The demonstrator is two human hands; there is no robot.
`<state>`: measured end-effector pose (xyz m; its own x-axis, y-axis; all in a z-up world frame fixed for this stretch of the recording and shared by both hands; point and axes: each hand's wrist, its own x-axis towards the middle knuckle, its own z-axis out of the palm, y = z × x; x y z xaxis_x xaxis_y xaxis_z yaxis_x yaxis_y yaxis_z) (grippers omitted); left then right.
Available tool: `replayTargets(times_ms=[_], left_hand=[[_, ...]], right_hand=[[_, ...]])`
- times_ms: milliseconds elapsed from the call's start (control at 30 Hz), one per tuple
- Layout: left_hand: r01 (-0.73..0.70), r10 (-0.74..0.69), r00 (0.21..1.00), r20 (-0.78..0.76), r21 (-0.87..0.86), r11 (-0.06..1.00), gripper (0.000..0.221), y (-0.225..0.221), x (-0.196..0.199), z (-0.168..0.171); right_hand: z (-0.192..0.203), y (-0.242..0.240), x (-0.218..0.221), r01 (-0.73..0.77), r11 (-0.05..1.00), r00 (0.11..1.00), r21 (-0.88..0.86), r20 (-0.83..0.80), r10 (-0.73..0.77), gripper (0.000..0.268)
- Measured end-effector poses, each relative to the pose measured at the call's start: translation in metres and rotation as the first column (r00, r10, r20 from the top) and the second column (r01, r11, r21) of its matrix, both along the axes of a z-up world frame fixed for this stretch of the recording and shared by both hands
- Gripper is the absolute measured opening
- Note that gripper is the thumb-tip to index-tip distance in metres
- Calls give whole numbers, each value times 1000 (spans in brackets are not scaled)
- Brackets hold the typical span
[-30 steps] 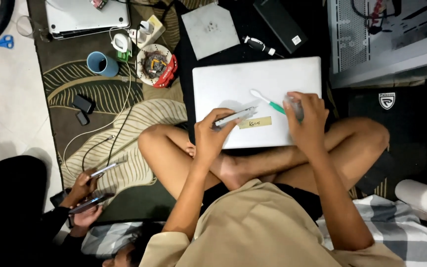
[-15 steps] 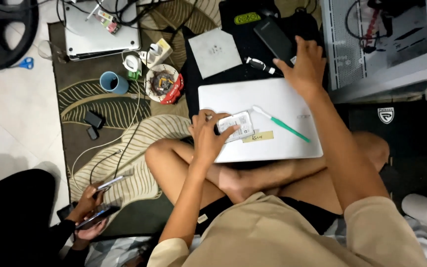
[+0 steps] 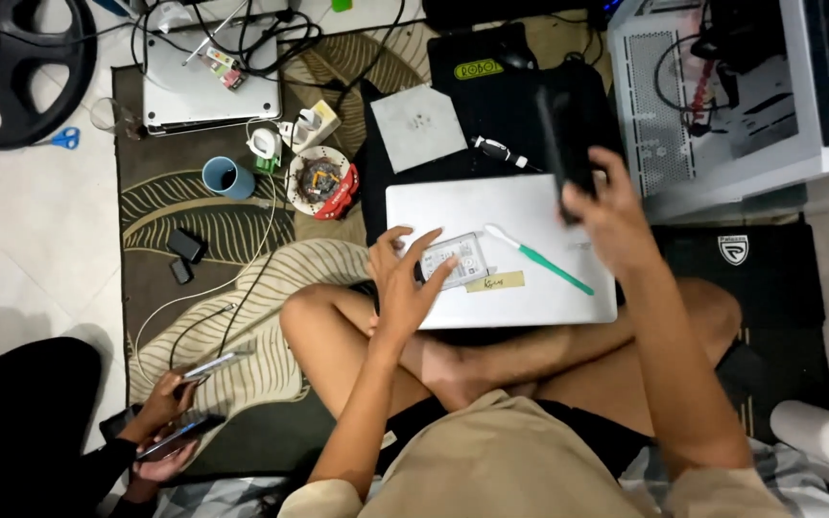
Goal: Repairing and cleaning a hard drive component using a screwdriver and a toothbrush
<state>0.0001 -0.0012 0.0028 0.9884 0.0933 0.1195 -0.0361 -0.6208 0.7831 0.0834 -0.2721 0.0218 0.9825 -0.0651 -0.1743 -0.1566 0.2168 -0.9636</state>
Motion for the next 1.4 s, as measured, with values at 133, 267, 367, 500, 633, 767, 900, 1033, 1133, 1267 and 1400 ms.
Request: replayTargets(times_ms=[133, 267, 367, 500, 633, 767, 900, 1033, 1133, 1267, 1400], left_hand=[[-26, 39, 996, 75, -175, 984, 31, 4, -8, -2], [-85, 162, 982, 100, -531, 843, 8, -5, -34, 17], [-45, 22, 999, -43, -696, 716, 22, -17, -59, 30], [71, -472, 855, -215, -852, 518, 66, -34, -98, 33], [46, -595, 733, -330, -848, 528, 70, -47, -114, 40], [162, -547, 810, -213, -814, 558, 61, -48, -124, 24], [31, -618, 749, -238, -920, 391, 67, -37, -113, 44], [106, -608, 765, -211, -890, 443, 62, -27, -107, 55], [71, -633, 741, -223, -912, 405, 64, -26, -109, 61], [78, -659, 727, -191, -932, 355, 64, -23, -114, 55], [141, -695, 715, -77, -957, 252, 60, -28, -123, 29]], right_hand=[[11, -14, -60, -148, 980, 989, -131, -13, 148, 64], [7, -25, -108, -321, 936, 943, -143, 39, 330, 48], [2, -2, -138, -224, 975, 975, 2, 8, 223, 48], [-14, 29, -160, -45, 999, 995, 4, 87, 45, 26], [-24, 42, -170, 22, 999, 997, -48, 73, -18, 21], [-19, 43, -173, -40, 989, 999, -143, 1, 40, 24], [7, 45, -164, -154, 984, 987, -90, -60, 149, 47], [7, 41, -156, -152, 967, 987, -206, -87, 137, 26], [13, 46, -154, -143, 968, 990, -208, -27, 140, 20], [38, 55, -138, 47, 998, 974, -34, -222, -53, 18], [38, 42, -113, 170, 981, 976, -97, -123, -181, 21]])
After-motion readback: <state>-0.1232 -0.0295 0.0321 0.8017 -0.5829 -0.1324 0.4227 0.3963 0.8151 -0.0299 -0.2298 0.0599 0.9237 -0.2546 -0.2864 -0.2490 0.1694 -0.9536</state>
